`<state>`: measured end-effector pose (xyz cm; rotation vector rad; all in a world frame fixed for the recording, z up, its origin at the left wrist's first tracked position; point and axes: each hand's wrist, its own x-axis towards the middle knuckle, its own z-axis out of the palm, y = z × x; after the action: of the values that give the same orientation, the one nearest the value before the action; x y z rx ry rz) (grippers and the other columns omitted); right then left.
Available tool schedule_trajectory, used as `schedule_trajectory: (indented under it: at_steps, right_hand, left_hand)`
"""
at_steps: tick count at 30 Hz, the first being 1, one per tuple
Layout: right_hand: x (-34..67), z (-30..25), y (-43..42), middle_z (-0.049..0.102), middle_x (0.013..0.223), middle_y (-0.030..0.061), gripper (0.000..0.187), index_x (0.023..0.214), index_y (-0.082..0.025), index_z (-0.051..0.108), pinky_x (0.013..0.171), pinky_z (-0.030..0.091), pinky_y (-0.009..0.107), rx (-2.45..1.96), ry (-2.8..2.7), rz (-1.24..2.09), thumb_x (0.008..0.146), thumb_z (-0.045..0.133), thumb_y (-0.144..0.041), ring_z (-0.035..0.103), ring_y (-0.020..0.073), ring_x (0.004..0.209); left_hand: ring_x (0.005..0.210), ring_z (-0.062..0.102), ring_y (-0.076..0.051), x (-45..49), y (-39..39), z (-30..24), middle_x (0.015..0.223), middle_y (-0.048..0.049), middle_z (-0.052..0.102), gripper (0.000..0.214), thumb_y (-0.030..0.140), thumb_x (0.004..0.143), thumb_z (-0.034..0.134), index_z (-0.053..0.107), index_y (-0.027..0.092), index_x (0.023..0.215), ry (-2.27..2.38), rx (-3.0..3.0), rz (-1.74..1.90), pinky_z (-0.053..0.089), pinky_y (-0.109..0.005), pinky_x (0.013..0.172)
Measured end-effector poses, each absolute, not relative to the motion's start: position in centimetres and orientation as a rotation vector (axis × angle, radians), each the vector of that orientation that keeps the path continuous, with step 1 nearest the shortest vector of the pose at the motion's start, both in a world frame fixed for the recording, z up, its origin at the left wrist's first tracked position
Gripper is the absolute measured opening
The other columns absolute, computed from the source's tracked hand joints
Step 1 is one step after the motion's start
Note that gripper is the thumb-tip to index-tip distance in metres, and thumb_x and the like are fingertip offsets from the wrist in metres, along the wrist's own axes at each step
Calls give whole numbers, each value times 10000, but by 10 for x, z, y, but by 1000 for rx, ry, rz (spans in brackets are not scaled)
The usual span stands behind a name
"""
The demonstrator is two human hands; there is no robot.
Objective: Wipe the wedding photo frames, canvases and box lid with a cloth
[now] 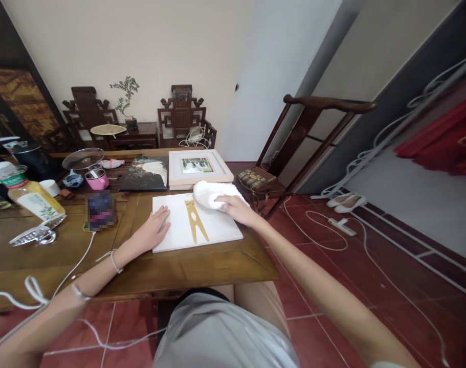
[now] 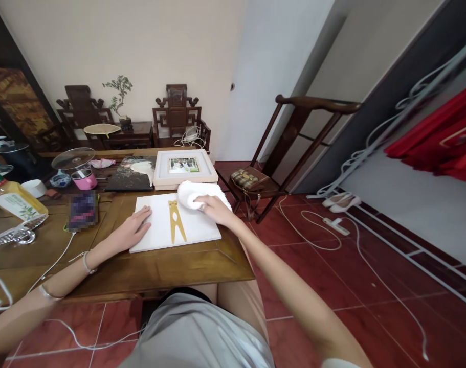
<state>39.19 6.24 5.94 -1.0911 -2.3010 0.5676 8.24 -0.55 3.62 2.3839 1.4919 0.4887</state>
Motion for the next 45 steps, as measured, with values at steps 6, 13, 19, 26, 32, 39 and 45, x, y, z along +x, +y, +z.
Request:
schedule_trajectory:
  at_steps: [6,13,19,26,32,39,45]
  right_hand:
    - [415,59,-11,571,1367,83,367,922,-209,697,1147,226,537,-929,-2450,556,701,431,-85,450,257,1329]
    - [438,87,-32,617,1311,61,327,907,-208,694,1157,217,524,-898,-2577,928,732,440,-102,389,263,1372]
    - [422,71,23,718,1070,31,295,829,-203,694,1166,210,511,-901,-2455,922,677,455,-120,526,281,1248]
    - [380,62,70,727,1038,35,397,948,-191,712,1130,266,529,-1011,-2369,661,685,438,-78,613,255,1095]
    - [381,62,14,625,1296,71,414,984,-208,697,1151,201,554,-956,-2416,608,692,446,-53,429,256,1343]
    - [392,93,-52,529,1413,66,505,963,-223,693,1166,202,498,-740,-2709,757,627,402,18,331,211,1406]
    - [365,84,-14,644,1247,89,400,952,-202,672,1151,212,517,-690,-2651,680,739,401,0,356,227,1392]
  left_hand:
    - [1479,93,-307,88,-6,22,1581,-216,192,582,411,970,309,320,85,1453,1566,2326,481,137,-564,1168]
    - [1477,79,-328,86,-5,18,1576,-235,194,572,412,989,266,318,80,1452,1550,2405,445,145,-578,1156]
    - [1475,96,-333,86,-5,18,1573,-248,187,541,364,999,255,315,72,1450,1542,2432,413,157,-592,1145]
    - [1477,56,-337,89,-6,25,1579,-256,153,565,360,998,238,297,39,1459,1556,2397,363,120,-574,1160]
    - [1477,88,-328,90,-8,27,1574,-265,159,594,358,990,254,230,25,1481,1560,2366,386,128,-556,1171]
    - [1474,121,-331,88,-8,24,1571,-261,181,566,360,991,247,290,37,1454,1548,2397,421,141,-564,1168]
    - [1474,124,-328,89,-7,24,1568,-253,202,556,348,987,239,317,41,1444,1559,2401,432,147,-573,1165]
